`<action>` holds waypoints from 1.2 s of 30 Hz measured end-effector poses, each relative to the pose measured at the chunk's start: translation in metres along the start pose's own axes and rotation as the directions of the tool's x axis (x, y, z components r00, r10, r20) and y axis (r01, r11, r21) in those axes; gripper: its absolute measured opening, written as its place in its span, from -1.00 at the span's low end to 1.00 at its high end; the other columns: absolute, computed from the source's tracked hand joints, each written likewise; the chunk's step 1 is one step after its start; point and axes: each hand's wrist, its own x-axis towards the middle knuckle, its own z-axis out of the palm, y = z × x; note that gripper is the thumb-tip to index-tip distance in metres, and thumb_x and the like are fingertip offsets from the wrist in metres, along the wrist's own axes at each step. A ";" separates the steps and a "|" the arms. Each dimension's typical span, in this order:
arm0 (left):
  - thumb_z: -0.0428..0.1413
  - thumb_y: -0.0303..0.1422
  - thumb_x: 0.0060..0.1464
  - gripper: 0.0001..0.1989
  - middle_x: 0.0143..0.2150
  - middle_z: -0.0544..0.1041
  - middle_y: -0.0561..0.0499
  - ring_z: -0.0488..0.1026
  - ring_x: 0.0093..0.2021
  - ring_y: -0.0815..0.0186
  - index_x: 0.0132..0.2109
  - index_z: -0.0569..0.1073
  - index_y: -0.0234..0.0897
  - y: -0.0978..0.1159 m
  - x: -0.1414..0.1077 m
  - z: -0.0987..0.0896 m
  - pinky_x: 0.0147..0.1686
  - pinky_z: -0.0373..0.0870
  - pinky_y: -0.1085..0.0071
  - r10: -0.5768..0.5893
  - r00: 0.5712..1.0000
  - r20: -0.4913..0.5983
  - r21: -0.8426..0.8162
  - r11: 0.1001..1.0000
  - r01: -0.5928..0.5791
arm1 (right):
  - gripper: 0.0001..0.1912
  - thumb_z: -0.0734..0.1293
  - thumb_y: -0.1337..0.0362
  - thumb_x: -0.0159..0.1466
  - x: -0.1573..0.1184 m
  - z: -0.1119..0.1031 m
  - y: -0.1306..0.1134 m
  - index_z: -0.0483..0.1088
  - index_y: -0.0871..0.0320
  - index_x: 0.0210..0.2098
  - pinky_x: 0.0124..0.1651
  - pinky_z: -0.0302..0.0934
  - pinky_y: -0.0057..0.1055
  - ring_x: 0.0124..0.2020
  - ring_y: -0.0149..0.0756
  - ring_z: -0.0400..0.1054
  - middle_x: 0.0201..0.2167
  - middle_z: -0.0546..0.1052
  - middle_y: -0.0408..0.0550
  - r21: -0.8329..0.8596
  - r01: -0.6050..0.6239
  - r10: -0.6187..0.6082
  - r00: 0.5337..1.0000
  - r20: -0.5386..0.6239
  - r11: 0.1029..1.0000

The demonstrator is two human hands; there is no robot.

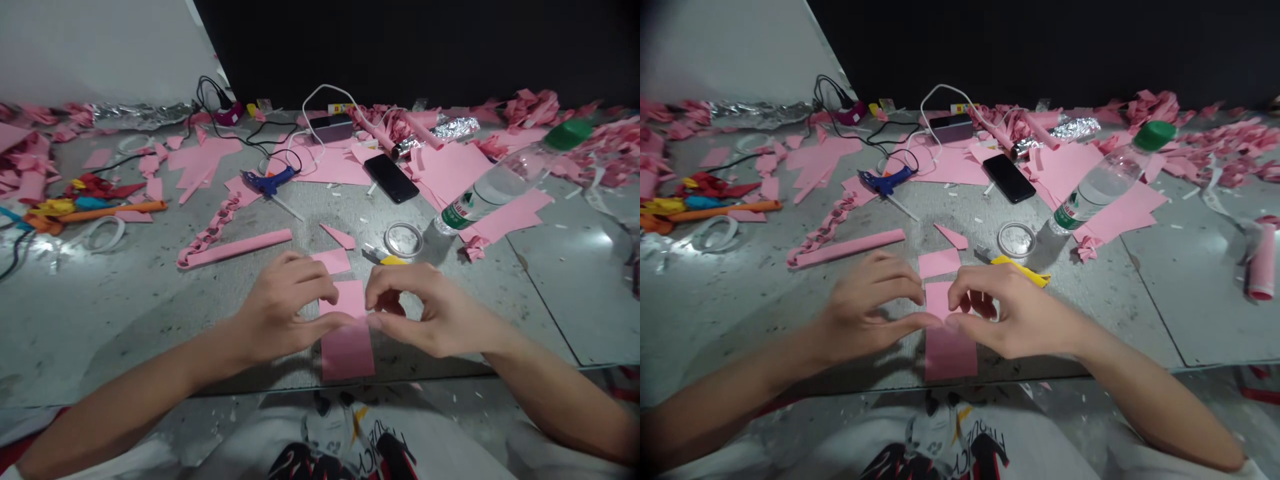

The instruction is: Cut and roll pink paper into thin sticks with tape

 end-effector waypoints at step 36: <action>0.20 -0.24 0.41 -0.73 -0.54 0.49 0.17 0.38 -0.58 0.40 -0.31 0.47 -0.19 -0.035 -0.062 -0.016 -0.50 0.24 0.39 -0.285 0.948 -0.142 0.230 0.922 0.312 | -0.57 0.50 0.03 0.41 -0.006 0.024 0.052 0.49 0.17 -0.47 -0.43 0.07 -0.44 -0.49 -0.43 0.18 -0.54 0.39 -0.23 0.185 -0.326 0.341 0.938 -0.060 0.927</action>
